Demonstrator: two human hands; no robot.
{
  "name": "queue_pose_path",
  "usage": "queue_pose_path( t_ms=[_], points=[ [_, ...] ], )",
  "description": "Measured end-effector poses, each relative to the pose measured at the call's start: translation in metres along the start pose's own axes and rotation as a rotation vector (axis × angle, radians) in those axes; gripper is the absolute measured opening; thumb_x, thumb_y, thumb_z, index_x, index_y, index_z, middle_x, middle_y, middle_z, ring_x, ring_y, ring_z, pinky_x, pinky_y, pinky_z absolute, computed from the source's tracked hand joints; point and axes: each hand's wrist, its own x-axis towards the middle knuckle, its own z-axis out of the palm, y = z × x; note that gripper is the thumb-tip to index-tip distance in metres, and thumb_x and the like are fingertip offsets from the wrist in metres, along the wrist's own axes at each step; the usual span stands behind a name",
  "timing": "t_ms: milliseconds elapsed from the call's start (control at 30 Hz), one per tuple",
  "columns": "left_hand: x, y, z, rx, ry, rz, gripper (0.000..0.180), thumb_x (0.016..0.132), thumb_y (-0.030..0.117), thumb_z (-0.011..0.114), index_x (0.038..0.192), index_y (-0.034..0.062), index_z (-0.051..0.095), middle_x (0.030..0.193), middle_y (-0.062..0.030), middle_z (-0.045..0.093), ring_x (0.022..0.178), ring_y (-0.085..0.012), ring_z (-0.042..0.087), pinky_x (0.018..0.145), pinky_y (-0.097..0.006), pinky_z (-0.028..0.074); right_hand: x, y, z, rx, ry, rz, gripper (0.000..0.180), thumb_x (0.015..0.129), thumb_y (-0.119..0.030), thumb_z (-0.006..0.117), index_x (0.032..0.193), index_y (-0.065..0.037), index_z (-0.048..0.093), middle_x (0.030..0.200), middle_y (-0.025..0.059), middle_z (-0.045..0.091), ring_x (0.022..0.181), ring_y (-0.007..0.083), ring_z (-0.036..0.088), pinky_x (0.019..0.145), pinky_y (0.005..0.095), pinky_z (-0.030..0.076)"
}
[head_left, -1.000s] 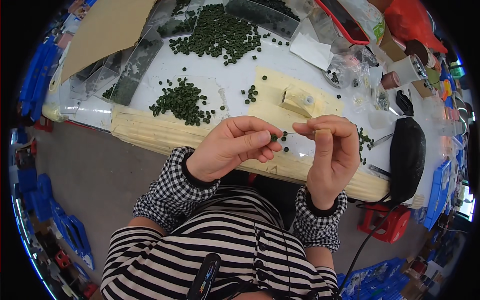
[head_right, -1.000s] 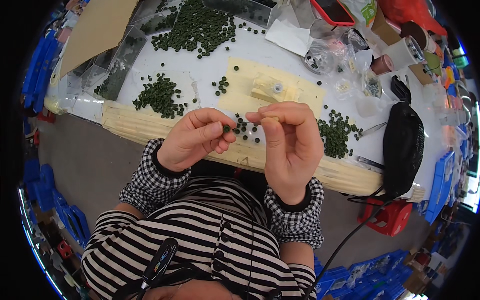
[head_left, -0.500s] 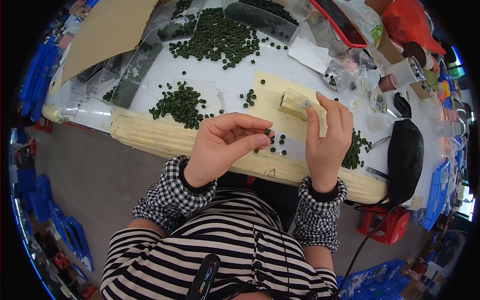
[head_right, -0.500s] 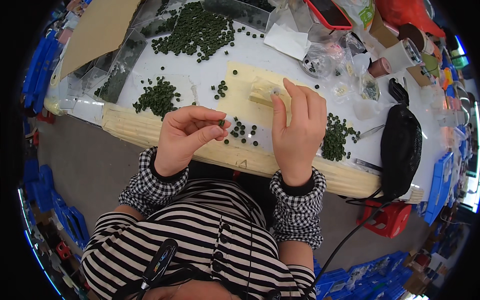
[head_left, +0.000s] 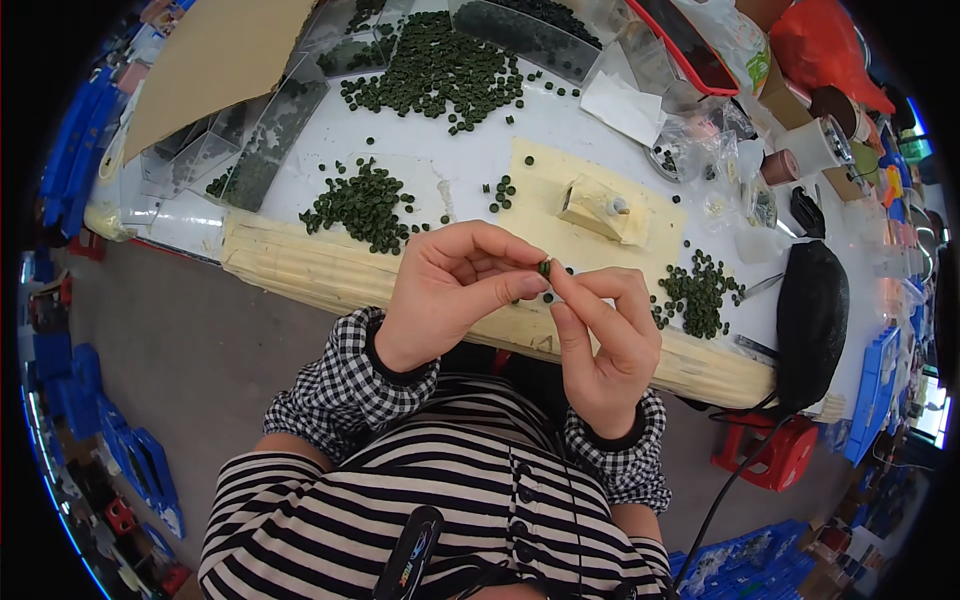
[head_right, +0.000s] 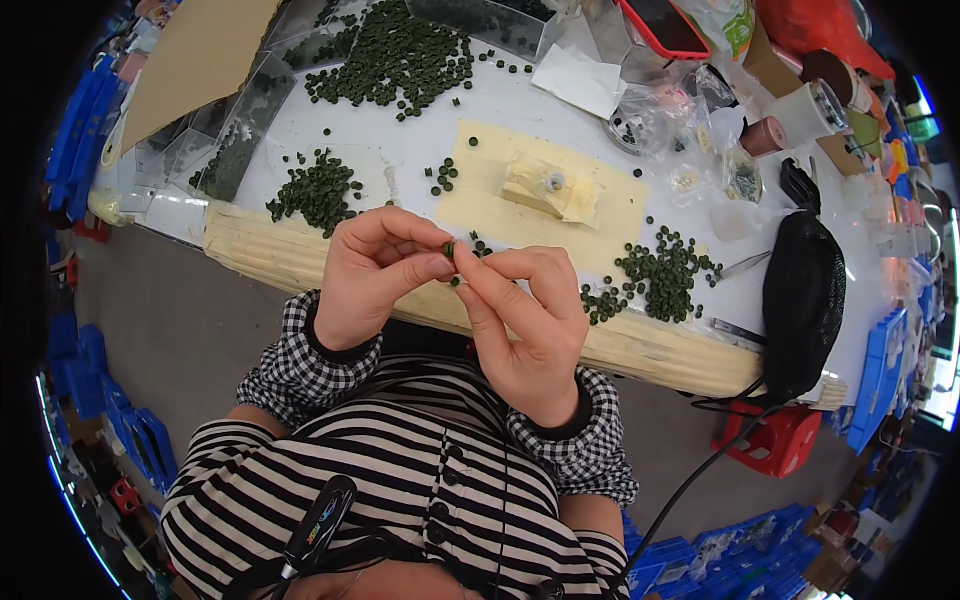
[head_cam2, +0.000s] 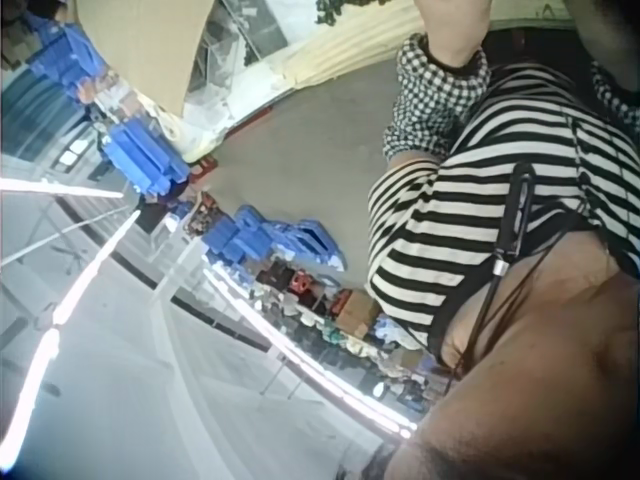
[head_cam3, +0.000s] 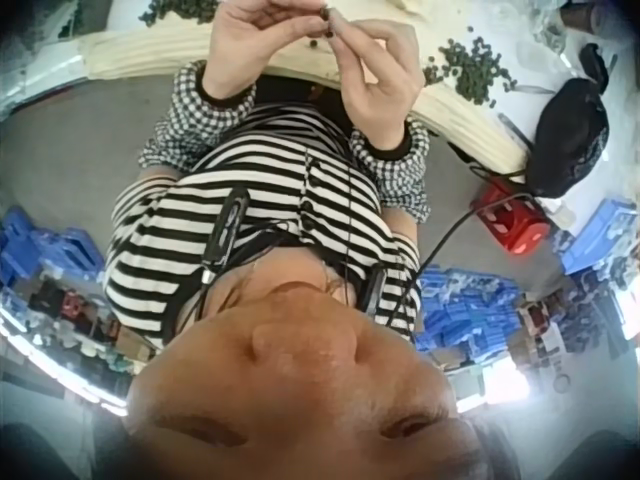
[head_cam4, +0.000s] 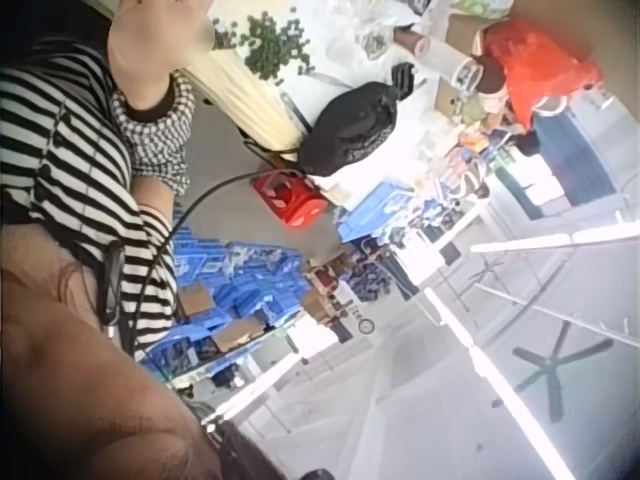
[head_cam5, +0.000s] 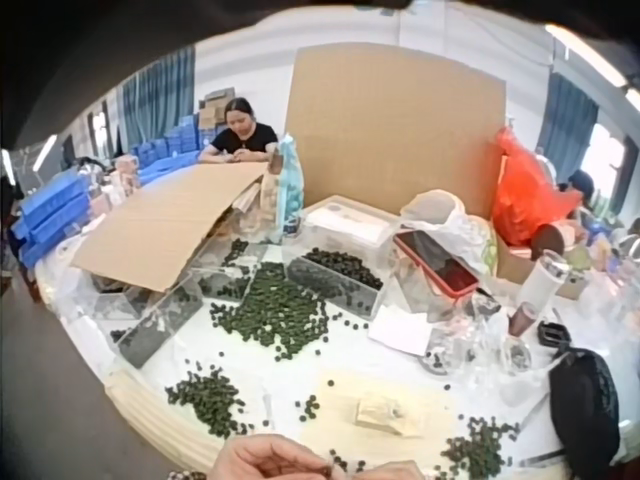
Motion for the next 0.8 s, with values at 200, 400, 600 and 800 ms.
queue_pose_path(
  t_ms=[200,400,600,800],
  points=[
    [-0.0002,-0.0026,-0.0013,0.05,-0.016,0.085,0.02,0.084,-0.009,0.068,0.103,-0.0034,0.071,0.097,-0.0122,0.07,0.089,-0.0151,0.067,0.08,-0.025,0.056,-0.0016,0.0014,-0.0001,0.073,-0.019,0.019,0.034,0.076,0.002,0.074,0.109,-0.004,0.073,0.088,0.0056,0.064,0.079,0.0212,0.056,0.07,0.03,0.045],
    [-0.0014,-0.002,-0.001,0.066,-0.033,0.108,0.021,0.084,-0.01,0.067,0.103,-0.0034,0.071,0.098,-0.0129,0.069,0.09,-0.0158,0.067,0.081,-0.025,0.056,-0.0038,0.0016,-0.0002,0.137,-0.023,0.042,0.035,0.077,0.003,0.073,0.11,-0.005,0.073,0.09,0.0056,0.065,0.079,0.0203,0.056,0.071,0.0298,0.046],
    [-0.0011,0.0016,0.0018,0.044,-0.04,0.084,0.021,0.085,-0.009,0.067,0.105,-0.0046,0.07,0.101,-0.0134,0.069,0.093,-0.0165,0.067,0.084,-0.026,0.056,-0.0066,0.0017,-0.0017,0.168,-0.026,0.076,0.035,0.078,0.003,0.072,0.112,-0.003,0.072,0.092,0.0063,0.065,0.08,0.0202,0.057,0.072,0.0291,0.046],
    [-0.0023,0.004,0.0027,0.036,-0.058,0.065,0.021,0.086,-0.008,0.067,0.106,-0.0054,0.069,0.101,-0.0136,0.069,0.094,-0.0162,0.068,0.085,-0.026,0.056,-0.0063,0.0025,-0.0038,0.168,-0.022,0.053,0.035,0.079,0.004,0.071,0.113,-0.003,0.072,0.092,0.0064,0.065,0.081,0.02,0.057,0.073,0.0289,0.046]
  ],
)
